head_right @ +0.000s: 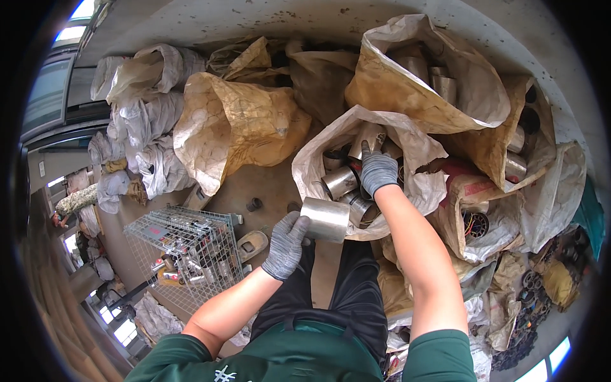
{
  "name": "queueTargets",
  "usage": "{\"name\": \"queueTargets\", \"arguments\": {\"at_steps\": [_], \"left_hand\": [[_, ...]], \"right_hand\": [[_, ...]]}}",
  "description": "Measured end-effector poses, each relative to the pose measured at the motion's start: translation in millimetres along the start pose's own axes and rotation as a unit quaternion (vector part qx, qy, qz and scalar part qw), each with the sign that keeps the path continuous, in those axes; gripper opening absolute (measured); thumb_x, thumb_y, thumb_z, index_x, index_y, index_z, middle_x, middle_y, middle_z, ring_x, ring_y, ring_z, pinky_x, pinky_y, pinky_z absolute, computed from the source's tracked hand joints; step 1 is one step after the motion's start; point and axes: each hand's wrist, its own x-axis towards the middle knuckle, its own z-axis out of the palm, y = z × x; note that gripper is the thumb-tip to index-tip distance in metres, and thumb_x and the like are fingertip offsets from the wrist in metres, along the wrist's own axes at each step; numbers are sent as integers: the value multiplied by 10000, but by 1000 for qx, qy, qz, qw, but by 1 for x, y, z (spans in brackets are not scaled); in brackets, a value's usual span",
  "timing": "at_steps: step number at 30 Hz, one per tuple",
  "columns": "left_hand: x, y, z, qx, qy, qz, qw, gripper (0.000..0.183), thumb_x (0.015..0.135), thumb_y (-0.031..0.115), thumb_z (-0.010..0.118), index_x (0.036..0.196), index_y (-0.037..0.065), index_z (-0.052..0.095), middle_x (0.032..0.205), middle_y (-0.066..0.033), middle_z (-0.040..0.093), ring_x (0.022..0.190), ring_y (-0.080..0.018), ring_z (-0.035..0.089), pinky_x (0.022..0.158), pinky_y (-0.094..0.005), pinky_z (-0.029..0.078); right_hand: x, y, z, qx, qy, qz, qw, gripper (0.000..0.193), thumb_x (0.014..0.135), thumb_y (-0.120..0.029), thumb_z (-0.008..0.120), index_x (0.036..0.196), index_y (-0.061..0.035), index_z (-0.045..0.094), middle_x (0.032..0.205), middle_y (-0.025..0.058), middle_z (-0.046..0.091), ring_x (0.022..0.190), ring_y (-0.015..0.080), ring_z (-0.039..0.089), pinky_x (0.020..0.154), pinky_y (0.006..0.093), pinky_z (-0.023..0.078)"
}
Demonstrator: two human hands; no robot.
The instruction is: The person sorts metal components by picking up motor stators and metal cylindrical housings from large bags and a wire cart and placing them into different bags on the floor.
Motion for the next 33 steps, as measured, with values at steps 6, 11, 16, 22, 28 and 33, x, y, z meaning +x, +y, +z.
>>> {"name": "queueTargets", "arguments": {"at_steps": [6,11,16,22,28,33], "left_hand": [[-5,10,15,65,-20,91,994,215,1003,158,615,1085,-40,630,930,-112,625,876,-175,599,809,-312,497],[30,12,21,178,-19,205,962,214,963,167,646,1067,-20,636,906,-147,627,853,-265,612,784,-365,507],[84,11,44,489,-106,210,840,206,886,111,651,1062,4,659,1073,-213,658,1034,-376,627,902,-461,515],[102,-2,67,591,-278,105,750,362,798,91,713,1155,46,678,1147,-195,679,1104,-339,645,949,-416,526],[107,-32,71,597,-307,143,727,276,881,158,625,1119,40,700,936,-182,718,959,-349,690,849,-449,552],[94,-22,67,528,-262,180,788,261,955,218,573,1094,44,709,998,-191,699,988,-364,661,880,-452,525]], "right_hand": [[52,5,20,-11,-30,15,999,667,976,-208,503,1591,-183,245,1595,278,270,1381,425,448,1110,435,421],[28,43,4,133,28,-15,991,630,905,-297,581,1446,3,456,1091,289,680,969,427,670,877,474,541],[-40,65,-7,282,88,4,956,619,875,-172,557,1464,-20,445,1123,307,665,911,401,682,862,443,538],[-92,74,-2,498,112,56,858,643,862,-133,580,1487,-79,436,1099,280,690,994,400,689,913,408,534],[-132,47,-31,648,32,134,749,575,880,-41,547,1450,-36,475,903,78,662,550,77,514,470,230,451],[-152,46,-24,720,-2,134,681,597,872,-43,557,1461,-50,459,815,68,658,506,92,516,458,234,440]]}}
